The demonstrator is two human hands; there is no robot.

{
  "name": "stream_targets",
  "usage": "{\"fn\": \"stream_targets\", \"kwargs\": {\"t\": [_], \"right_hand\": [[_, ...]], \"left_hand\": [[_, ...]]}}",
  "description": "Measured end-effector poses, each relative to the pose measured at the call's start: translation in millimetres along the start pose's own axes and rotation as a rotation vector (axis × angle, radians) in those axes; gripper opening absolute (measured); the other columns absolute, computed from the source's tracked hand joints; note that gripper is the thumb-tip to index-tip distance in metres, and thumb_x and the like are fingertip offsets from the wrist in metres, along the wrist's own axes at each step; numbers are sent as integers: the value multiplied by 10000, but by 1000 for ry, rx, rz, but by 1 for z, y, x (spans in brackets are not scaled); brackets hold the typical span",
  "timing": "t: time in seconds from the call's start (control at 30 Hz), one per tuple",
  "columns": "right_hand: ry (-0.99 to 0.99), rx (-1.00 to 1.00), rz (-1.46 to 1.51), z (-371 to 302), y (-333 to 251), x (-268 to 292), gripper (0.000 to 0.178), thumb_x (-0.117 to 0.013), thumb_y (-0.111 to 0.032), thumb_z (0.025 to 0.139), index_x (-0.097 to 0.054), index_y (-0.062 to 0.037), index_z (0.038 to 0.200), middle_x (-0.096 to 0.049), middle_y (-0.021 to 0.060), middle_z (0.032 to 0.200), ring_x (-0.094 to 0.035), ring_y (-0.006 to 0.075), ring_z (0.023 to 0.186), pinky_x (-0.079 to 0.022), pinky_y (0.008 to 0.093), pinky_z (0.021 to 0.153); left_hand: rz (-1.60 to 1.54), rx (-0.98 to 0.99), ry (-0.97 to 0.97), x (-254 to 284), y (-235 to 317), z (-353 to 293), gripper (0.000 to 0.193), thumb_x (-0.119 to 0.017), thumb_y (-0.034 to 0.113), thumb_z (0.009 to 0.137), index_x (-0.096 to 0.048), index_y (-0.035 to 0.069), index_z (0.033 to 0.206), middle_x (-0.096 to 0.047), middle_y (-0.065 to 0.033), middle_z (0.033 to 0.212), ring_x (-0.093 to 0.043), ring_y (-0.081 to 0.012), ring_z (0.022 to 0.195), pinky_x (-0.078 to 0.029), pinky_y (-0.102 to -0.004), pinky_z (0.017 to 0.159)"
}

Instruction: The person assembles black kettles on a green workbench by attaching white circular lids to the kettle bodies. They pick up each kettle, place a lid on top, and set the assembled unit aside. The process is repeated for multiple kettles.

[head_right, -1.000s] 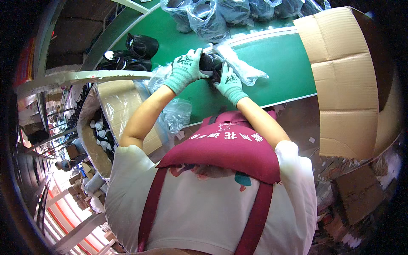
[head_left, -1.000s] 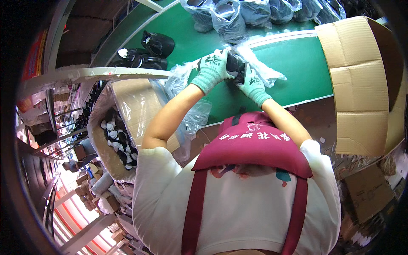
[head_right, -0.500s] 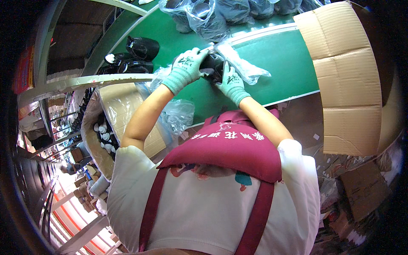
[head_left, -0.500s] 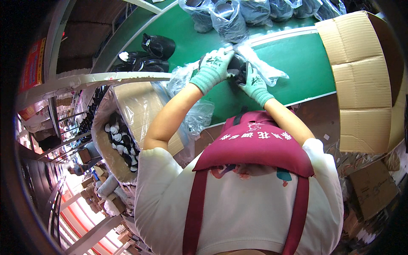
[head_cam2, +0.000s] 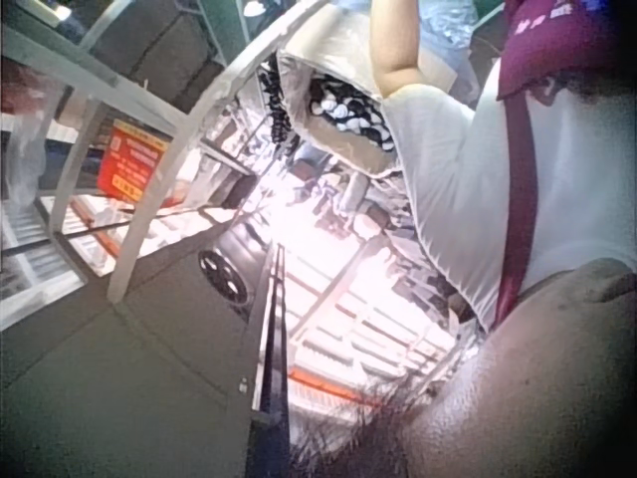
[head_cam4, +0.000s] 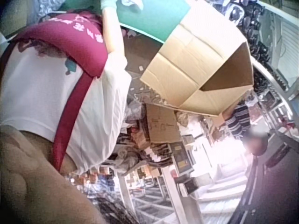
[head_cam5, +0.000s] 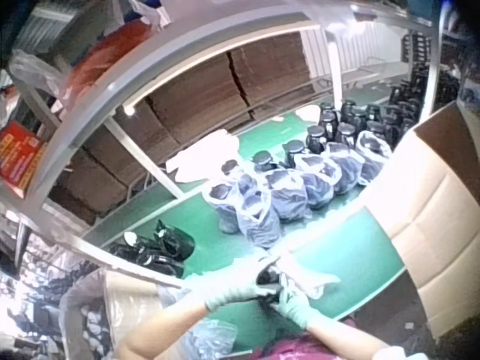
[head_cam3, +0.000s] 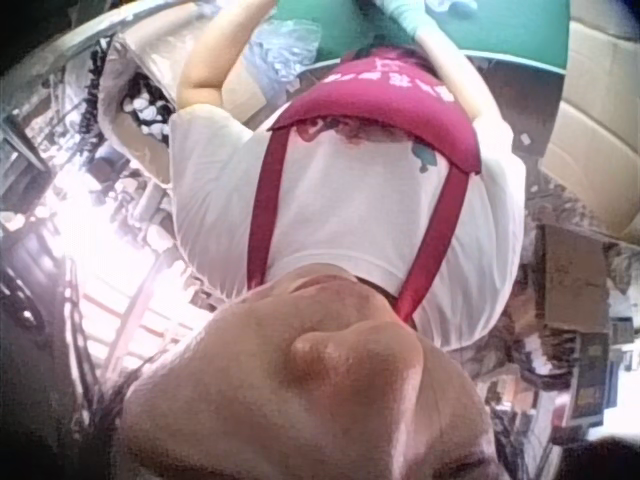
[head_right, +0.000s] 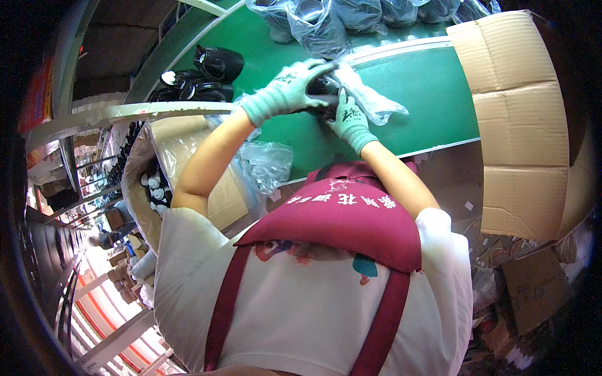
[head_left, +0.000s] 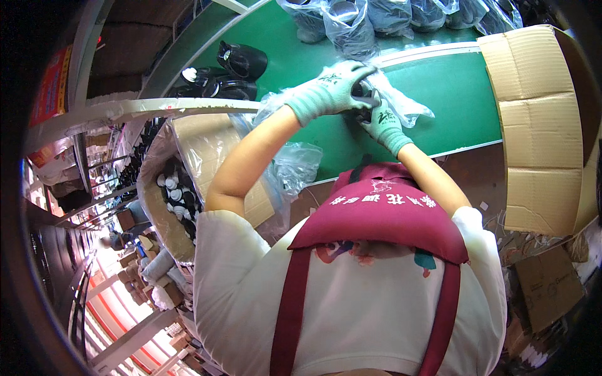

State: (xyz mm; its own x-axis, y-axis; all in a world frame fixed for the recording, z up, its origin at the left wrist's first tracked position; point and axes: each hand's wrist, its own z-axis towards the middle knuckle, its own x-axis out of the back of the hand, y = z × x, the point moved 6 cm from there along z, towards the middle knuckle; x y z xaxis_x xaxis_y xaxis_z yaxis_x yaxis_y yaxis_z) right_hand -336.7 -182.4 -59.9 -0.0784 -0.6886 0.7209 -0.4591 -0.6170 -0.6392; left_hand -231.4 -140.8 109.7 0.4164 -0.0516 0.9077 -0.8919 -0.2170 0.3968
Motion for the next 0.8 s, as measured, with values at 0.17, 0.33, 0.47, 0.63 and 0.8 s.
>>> {"fn": "stream_targets", "kwargs": {"t": [0.17, 0.33, 0.47, 0.63, 0.8], "right_hand": [[13, 30, -6, -2, -4, 2, 1015, -780, -337, 750, -224, 36, 1514, -448, 315, 1386, -468, 440, 1287, -380, 491, 1092], [-142, 299, -59, 14, 0, 25, 890, -739, -345, 741, -352, -1, 1465, -526, 255, 1350, -465, 395, 1299, -343, 463, 1112], [-149, 258, -183, 19, -2, 23, 926, -710, -336, 752, -299, 13, 1505, -542, 252, 1346, -515, 383, 1265, -357, 449, 1112], [-94, -129, -59, -23, -34, -4, 955, -706, -274, 785, -193, 28, 1532, -581, 249, 1228, -642, 368, 1078, -531, 454, 908], [-106, 240, -59, -5, -12, -3, 847, -670, -180, 759, -306, -49, 1513, -630, 242, 1171, -637, 376, 1063, -503, 459, 915]], "left_hand": [[255, 360, -225, -32, -32, -3, 868, -808, 532, 703, -465, 131, 1392, -580, -204, 1197, -602, -359, 1120, -487, -463, 966], [544, -340, -334, -33, 3, -18, 921, -881, 237, 508, -509, 152, 1346, -529, -144, 1296, -487, -376, 1269, -501, -456, 961], [451, -227, -218, -25, -8, -20, 858, -875, 224, 547, -512, 114, 1317, -530, -143, 1267, -529, -349, 1220, -499, -437, 960], [386, 197, -252, -46, -21, -34, 827, -887, 322, 584, -506, 50, 1265, -505, -191, 1219, -575, -364, 1088, -506, -448, 907], [325, -31, -334, -48, -16, -40, 858, -898, 298, 552, -492, 56, 1268, -500, -183, 1212, -569, -361, 1063, -506, -459, 875]]}}
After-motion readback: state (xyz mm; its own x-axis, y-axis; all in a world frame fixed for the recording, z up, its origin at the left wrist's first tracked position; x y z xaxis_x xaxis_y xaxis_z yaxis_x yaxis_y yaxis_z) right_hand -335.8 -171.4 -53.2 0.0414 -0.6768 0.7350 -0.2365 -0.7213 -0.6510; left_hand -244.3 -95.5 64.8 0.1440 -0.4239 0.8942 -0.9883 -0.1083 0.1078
